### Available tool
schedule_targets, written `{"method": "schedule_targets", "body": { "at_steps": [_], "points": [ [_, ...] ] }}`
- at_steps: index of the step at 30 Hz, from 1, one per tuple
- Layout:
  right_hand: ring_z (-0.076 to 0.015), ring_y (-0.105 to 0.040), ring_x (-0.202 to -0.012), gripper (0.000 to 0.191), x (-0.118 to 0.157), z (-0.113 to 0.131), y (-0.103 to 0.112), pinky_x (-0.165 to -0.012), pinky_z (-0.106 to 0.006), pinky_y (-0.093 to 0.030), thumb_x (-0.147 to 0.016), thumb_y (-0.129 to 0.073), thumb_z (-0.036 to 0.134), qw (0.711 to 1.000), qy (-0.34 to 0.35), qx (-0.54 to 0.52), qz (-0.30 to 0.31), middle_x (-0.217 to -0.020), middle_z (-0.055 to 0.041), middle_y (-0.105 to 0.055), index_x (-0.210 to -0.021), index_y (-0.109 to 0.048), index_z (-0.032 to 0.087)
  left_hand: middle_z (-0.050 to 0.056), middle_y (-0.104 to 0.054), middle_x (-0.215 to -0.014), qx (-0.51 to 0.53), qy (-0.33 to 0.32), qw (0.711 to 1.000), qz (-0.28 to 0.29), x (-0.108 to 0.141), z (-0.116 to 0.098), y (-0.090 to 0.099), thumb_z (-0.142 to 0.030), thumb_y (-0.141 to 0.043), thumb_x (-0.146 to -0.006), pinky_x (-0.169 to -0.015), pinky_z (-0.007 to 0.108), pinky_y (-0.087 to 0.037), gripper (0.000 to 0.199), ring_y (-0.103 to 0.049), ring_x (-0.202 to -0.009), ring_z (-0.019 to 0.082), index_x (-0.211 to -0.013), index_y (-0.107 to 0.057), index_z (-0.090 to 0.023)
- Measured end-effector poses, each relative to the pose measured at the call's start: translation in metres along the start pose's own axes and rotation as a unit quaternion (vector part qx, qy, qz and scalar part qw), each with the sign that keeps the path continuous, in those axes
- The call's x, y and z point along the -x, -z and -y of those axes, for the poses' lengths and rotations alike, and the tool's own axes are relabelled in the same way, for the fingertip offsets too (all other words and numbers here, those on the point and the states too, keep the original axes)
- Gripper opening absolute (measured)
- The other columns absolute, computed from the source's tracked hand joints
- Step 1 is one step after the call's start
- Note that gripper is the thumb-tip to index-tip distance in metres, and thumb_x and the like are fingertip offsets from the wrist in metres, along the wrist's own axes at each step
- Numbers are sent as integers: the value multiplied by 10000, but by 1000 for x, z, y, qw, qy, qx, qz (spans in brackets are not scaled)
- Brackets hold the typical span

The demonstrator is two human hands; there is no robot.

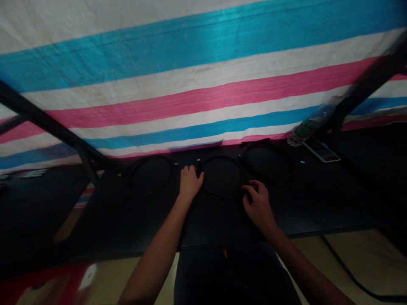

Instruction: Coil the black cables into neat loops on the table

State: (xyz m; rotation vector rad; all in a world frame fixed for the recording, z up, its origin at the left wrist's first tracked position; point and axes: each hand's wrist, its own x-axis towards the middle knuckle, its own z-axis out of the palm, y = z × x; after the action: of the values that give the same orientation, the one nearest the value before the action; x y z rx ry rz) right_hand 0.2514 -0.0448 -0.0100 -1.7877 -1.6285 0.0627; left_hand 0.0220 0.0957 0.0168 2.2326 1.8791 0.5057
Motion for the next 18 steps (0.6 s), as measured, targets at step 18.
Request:
{"method": "schedule_targets", "body": {
  "at_steps": [18],
  "points": [
    [-367,-660,-988,721,-36,42,-17,-871,-506,-436,-851,-526,391,964,-228,84,104,-1083,-229,-680,-1456,-351,40,184,-609,-1100,-74,33,996,28,27,-14,14,-310,-574,-878,-798,364,-511,283,-578,-1047,309,-1064,-617,-103]
  ]
}}
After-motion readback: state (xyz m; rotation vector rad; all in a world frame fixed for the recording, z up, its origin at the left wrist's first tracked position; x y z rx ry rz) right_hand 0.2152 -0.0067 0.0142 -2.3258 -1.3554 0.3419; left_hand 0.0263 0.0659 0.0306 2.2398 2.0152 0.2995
